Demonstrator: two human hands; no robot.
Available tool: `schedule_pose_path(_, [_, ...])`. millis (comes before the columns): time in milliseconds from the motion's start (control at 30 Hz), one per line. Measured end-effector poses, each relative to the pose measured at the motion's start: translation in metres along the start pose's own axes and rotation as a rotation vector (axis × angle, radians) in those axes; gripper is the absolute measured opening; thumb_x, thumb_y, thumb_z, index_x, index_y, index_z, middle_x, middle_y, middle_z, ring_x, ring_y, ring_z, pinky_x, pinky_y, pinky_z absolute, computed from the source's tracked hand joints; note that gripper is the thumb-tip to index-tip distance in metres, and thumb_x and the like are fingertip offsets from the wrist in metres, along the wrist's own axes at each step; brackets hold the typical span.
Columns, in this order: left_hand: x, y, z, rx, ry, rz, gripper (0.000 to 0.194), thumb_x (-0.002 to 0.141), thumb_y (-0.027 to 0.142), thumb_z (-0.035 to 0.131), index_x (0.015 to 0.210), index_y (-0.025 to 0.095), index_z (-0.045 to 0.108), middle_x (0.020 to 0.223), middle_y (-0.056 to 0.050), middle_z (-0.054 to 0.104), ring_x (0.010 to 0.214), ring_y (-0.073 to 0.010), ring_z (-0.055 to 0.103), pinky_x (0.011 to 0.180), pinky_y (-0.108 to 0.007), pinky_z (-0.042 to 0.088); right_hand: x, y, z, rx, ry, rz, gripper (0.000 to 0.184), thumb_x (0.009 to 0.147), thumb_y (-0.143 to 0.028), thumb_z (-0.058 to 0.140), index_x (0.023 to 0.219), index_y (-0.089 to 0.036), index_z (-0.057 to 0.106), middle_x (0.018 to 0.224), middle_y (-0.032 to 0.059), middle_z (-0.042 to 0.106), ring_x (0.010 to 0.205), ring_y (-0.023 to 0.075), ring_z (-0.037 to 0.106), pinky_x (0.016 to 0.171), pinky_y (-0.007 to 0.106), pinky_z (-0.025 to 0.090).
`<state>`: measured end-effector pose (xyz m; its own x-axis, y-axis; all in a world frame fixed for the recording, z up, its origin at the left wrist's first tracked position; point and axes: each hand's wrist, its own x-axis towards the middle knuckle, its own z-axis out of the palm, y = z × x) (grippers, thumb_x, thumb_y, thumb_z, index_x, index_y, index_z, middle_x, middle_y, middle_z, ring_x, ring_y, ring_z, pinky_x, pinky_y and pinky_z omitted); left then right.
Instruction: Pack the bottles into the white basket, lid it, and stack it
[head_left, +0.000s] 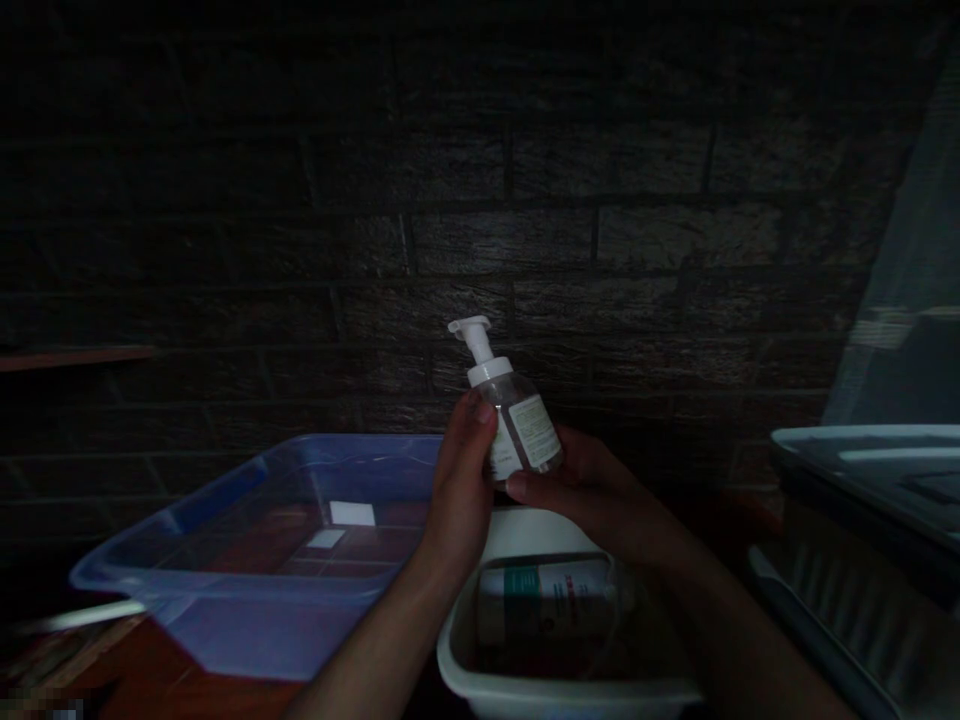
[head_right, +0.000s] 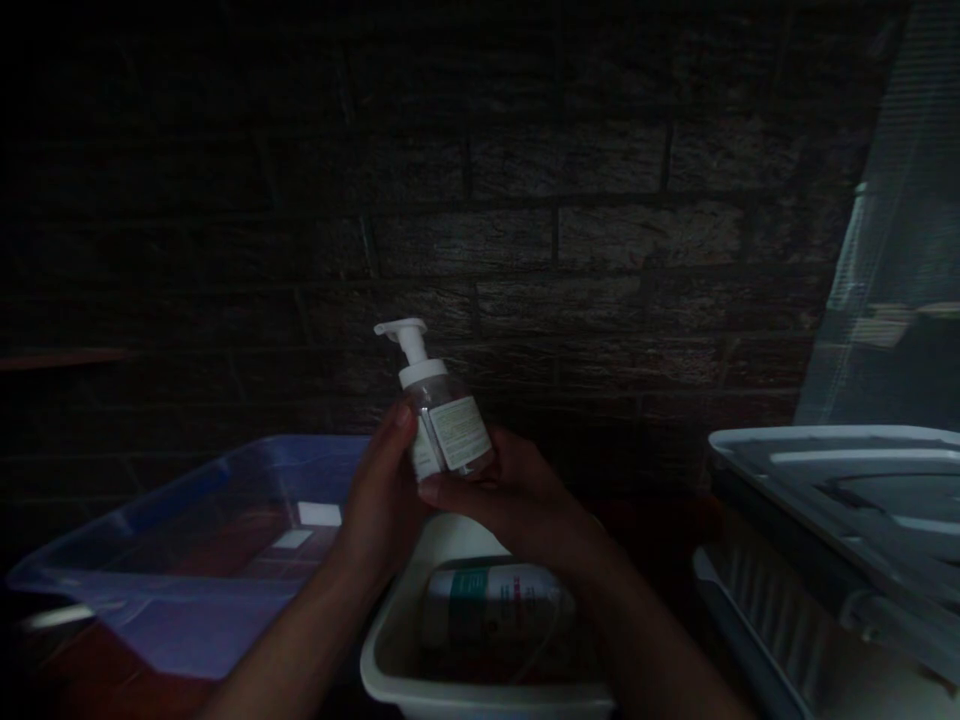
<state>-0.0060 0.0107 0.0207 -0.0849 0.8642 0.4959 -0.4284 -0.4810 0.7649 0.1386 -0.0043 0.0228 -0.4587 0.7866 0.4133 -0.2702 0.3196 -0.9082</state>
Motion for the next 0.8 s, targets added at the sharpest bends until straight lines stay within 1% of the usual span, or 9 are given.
schedule_pose_path(100, [0.0007, -0.0005, -0.0009, 0.057, -0.013, 0.035, 0.036, 0.094, 0.051, 0.069, 0.117, 0.023, 0.068, 0.107, -0.004, 0.07, 0.099, -0.0209, 0.066, 0.084, -0.031, 0.051, 0.0012, 0.0017, -0.0017, 0.02, 0.01, -0.002, 0.045, 0.081, -0.029, 0.088, 0.122, -0.022, 0.07, 0.112, 0.0034, 0.078, 0.104, 0.0211, 0.073, 0.096, 0.035, 0.055])
schedule_pose_path(233, [-0.001, 0.0006, 0.0005, 0.086, 0.003, 0.025, 0.043, 0.089, 0.049, 0.074, 0.122, 0.023, 0.066, 0.104, -0.003, 0.07, 0.091, -0.0196, 0.067, 0.078, -0.03, 0.052, 0.0005, 0.0013, -0.0043, -0.055, 0.054, 0.045, 0.06, 0.075, -0.03, 0.092, 0.128, -0.023, 0.067, 0.115, 0.0056, 0.078, 0.107, 0.025, 0.073, 0.093, 0.038, 0.057])
schedule_pose_path(300, [-0.002, 0.0017, 0.002, 0.074, 0.01, 0.009, 0.044, 0.089, 0.05, 0.075, 0.121, 0.022, 0.066, 0.103, -0.004, 0.071, 0.089, -0.0196, 0.067, 0.076, -0.03, 0.053, -0.0011, -0.0009, -0.0044, -0.104, 0.068, 0.087, 0.064, 0.073, -0.031, 0.094, 0.13, -0.022, 0.065, 0.118, 0.0067, 0.078, 0.11, 0.0265, 0.072, 0.095, 0.04, 0.057])
schedule_pose_path(400, [-0.0027, 0.0033, 0.0032, 0.052, 0.012, 0.001, 0.042, 0.089, 0.05, 0.075, 0.118, 0.021, 0.066, 0.102, -0.004, 0.07, 0.088, -0.0198, 0.067, 0.075, -0.03, 0.053, -0.0025, -0.0028, -0.0031, -0.129, 0.036, 0.105, 0.062, 0.075, -0.034, 0.092, 0.13, -0.022, 0.065, 0.121, 0.0073, 0.077, 0.115, 0.0275, 0.071, 0.1, 0.043, 0.055])
schedule_pose_path(467, [-0.0025, 0.0039, 0.0027, 0.047, 0.01, 0.004, 0.041, 0.09, 0.051, 0.073, 0.117, 0.021, 0.067, 0.105, -0.005, 0.071, 0.091, -0.0203, 0.067, 0.076, -0.029, 0.052, -0.0022, -0.0016, -0.0021, -0.086, -0.003, 0.067, 0.057, 0.079, -0.036, 0.089, 0.13, -0.022, 0.066, 0.122, 0.0068, 0.077, 0.117, 0.0272, 0.07, 0.104, 0.043, 0.054])
schedule_pose_path(533, [-0.0021, 0.0039, 0.0015, 0.046, 0.023, 0.007, 0.039, 0.09, 0.051, 0.072, 0.117, 0.022, 0.067, 0.107, -0.005, 0.071, 0.094, -0.021, 0.067, 0.077, -0.03, 0.052, -0.0014, 0.0007, -0.0013, -0.049, -0.016, 0.029, 0.055, 0.081, -0.037, 0.088, 0.13, -0.022, 0.066, 0.122, 0.0065, 0.076, 0.118, 0.0271, 0.069, 0.105, 0.044, 0.053])
schedule_pose_path(633, [-0.0012, 0.0035, 0.0007, 0.04, 0.04, 0.012, 0.038, 0.09, 0.051, 0.072, 0.114, 0.022, 0.068, 0.107, -0.005, 0.072, 0.094, -0.0217, 0.067, 0.077, -0.03, 0.052, -0.0003, 0.0036, -0.0008, -0.05, -0.008, 0.017, 0.054, 0.081, -0.036, 0.088, 0.129, -0.022, 0.066, 0.121, 0.0065, 0.076, 0.116, 0.0267, 0.07, 0.103, 0.043, 0.054])
schedule_pose_path(700, [-0.0012, 0.0036, 0.0015, 0.026, 0.027, 0.026, 0.036, 0.09, 0.05, 0.071, 0.112, 0.022, 0.067, 0.102, -0.004, 0.072, 0.09, -0.0212, 0.068, 0.075, -0.03, 0.052, -0.0001, 0.0044, -0.0006, -0.053, 0.002, 0.02, 0.054, 0.081, -0.036, 0.088, 0.129, -0.022, 0.066, 0.12, 0.0065, 0.076, 0.114, 0.0263, 0.071, 0.1, 0.042, 0.055])
schedule_pose_path(800, [-0.0025, 0.0051, 0.0043, 0.025, 0.038, 0.057, 0.038, 0.087, 0.048, 0.076, 0.115, 0.024, 0.066, 0.097, -0.002, 0.071, 0.083, -0.0188, 0.067, 0.071, -0.029, 0.053, -0.0005, 0.0047, -0.0006, -0.09, 0.038, 0.035, 0.062, 0.076, -0.037, 0.091, 0.13, -0.023, 0.065, 0.117, 0.0067, 0.077, 0.112, 0.0272, 0.072, 0.097, 0.043, 0.057])
